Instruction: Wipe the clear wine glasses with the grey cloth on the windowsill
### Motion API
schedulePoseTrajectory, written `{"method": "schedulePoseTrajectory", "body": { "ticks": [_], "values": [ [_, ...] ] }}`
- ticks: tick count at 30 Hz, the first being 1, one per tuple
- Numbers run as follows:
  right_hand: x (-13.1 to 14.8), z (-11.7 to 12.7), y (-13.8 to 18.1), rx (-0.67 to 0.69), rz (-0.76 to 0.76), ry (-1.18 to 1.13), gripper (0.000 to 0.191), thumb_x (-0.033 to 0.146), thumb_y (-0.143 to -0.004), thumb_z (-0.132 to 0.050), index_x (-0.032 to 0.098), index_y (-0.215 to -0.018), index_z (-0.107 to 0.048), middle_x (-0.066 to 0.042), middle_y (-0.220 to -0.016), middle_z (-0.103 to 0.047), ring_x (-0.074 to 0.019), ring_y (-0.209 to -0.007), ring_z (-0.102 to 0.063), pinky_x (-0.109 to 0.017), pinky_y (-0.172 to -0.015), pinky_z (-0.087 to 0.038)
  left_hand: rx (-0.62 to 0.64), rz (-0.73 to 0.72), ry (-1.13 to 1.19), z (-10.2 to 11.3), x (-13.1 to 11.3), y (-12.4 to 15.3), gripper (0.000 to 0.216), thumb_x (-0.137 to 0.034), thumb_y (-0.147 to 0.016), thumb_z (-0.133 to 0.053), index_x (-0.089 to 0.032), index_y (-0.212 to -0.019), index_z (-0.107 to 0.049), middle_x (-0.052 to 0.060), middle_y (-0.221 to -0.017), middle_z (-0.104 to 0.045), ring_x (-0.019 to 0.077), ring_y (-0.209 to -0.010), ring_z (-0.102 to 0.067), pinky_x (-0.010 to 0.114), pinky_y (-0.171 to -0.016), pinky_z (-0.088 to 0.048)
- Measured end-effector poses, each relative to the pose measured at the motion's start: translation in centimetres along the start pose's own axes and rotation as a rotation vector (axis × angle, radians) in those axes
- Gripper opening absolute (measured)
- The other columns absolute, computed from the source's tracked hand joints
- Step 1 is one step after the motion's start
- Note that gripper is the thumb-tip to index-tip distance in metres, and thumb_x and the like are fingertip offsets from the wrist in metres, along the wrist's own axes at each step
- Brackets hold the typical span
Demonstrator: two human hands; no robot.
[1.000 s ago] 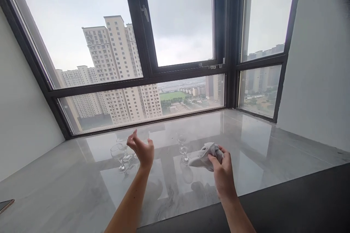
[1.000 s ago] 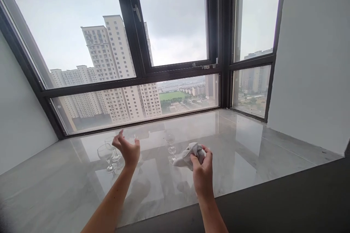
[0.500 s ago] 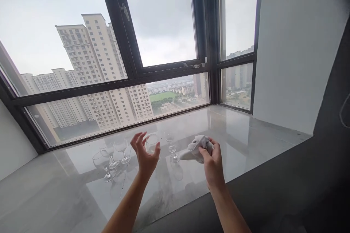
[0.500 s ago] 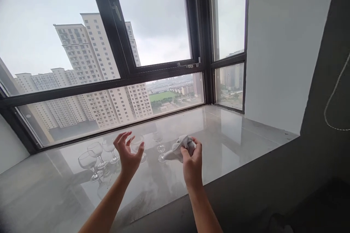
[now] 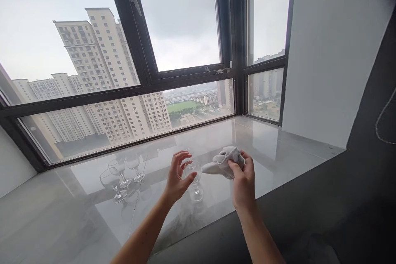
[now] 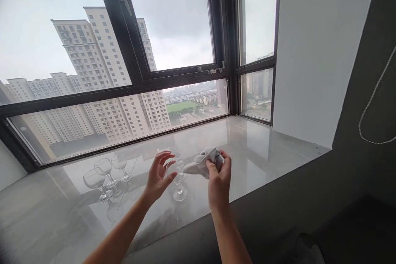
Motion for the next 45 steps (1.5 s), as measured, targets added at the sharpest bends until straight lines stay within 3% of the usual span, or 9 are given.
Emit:
{"method": "schedulePoseTrajectory", "body": {
  "ticks": [7,11,19,25,30,32,36,41,45],
  "values": [
    [0.1,0.3,-0.3,-0.008,-0.007,0.016,0.046,0.039,-0.076,-0.067,0.022,-0.117,-0.054,-0.005,-0.107,-0.064,-0.0203,-0.094,-0.059,-0.035,-0.085,-0.044,0.037,0.050,0.060,-0.6,0.9,0.5,0.063,-0.034,-0.080,-0.074,-0.033,-0.134,-0.042,0.009,-0.136,-0.045,0.0249,-0.128,-0.050,0.047,-0.106,-0.046],
    [0.3,0.5,-0.4,-0.028,-0.001,0.006,0.046,0.039,-0.076,-0.067,0.023,-0.117,-0.054,-0.004,-0.107,-0.064,-0.0197,-0.093,-0.059,-0.034,-0.083,-0.045,0.059,0.150,0.148,-1.2,1.9,1.0,0.077,-0.038,-0.078,-0.076,-0.035,-0.142,-0.033,0.008,-0.126,-0.052,0.0227,-0.117,-0.057,0.046,-0.100,-0.049],
    [0.5,0.7,-0.7,-0.052,0.026,0.000,0.044,0.037,-0.076,-0.066,0.021,-0.115,-0.054,-0.005,-0.106,-0.064,-0.0198,-0.092,-0.059,-0.034,-0.083,-0.046,0.079,0.325,0.246,-2.2,2.3,1.6,0.063,-0.039,-0.072,-0.080,-0.025,-0.126,-0.049,0.003,-0.098,-0.061,0.0178,-0.093,-0.064,0.039,-0.090,-0.052],
    [0.6,0.7,-0.7,-0.055,0.037,0.002,0.045,0.038,-0.076,-0.065,0.021,-0.116,-0.054,-0.006,-0.107,-0.065,-0.0202,-0.093,-0.060,-0.034,-0.082,-0.046,0.162,0.497,0.373,-2.4,2.1,1.6,0.064,-0.039,-0.067,-0.084,-0.023,-0.117,-0.048,0.002,-0.090,-0.065,0.0157,-0.076,-0.066,0.034,-0.078,-0.050],
    [0.8,0.7,-0.6,-0.062,0.043,-0.014,0.042,0.037,-0.076,-0.065,0.022,-0.115,-0.054,-0.004,-0.105,-0.065,-0.0195,-0.092,-0.060,-0.032,-0.081,-0.046,0.327,0.601,0.379,-3.1,3.4,2.5,0.067,-0.039,-0.068,-0.084,-0.023,-0.119,-0.044,-0.001,-0.079,-0.064,0.0129,-0.069,-0.063,0.026,-0.068,-0.046],
    [0.9,0.8,-0.6,-0.066,0.040,-0.033,0.043,0.036,-0.076,-0.065,0.023,-0.115,-0.054,-0.004,-0.105,-0.064,-0.0193,-0.091,-0.060,-0.032,-0.080,-0.045,0.351,0.595,0.323,-3.4,4.0,2.8,0.060,-0.042,-0.071,-0.080,-0.021,-0.117,-0.046,-0.005,-0.072,-0.059,0.0095,-0.060,-0.057,0.023,-0.061,-0.042],
    [1.2,1.0,-0.6,-0.078,0.055,-0.041,0.042,0.035,-0.078,-0.063,0.024,-0.117,-0.053,-0.004,-0.107,-0.064,-0.0194,-0.092,-0.060,-0.031,-0.080,-0.045,0.284,0.504,0.132,-3.3,4.3,2.8,0.044,-0.044,-0.079,-0.069,-0.020,-0.110,-0.049,-0.007,-0.069,-0.051,0.0073,-0.054,-0.048,0.021,-0.055,-0.036],
    [1.7,1.1,-0.5,-0.051,0.109,0.006,0.041,0.036,-0.079,-0.061,0.023,-0.117,-0.054,-0.005,-0.107,-0.063,-0.0195,-0.090,-0.060,-0.031,-0.077,-0.047,0.303,0.267,-0.330,-2.7,3.4,2.7,0.029,-0.026,-0.079,-0.062,-0.022,-0.107,-0.055,-0.003,-0.071,-0.058,0.0112,-0.061,-0.049,0.024,-0.059,-0.035],
    [1.9,0.7,0.1,0.028,0.166,0.126,0.039,0.035,-0.079,-0.062,0.021,-0.115,-0.056,-0.005,-0.103,-0.063,-0.0195,-0.089,-0.059,-0.033,-0.078,-0.048,0.323,0.189,-0.509,-2.5,3.4,2.8,0.031,-0.021,-0.080,-0.057,-0.024,-0.111,-0.057,-0.003,-0.073,-0.062,0.0121,-0.060,-0.049,0.024,-0.059,-0.035]
  ]
}}
Point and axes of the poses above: each hand's wrist, its own y-axis away from the middle knuckle, its own z-axis out of the back of the hand, x = y × z, the point moved 1 cm from there along -y, towards the middle knuckle
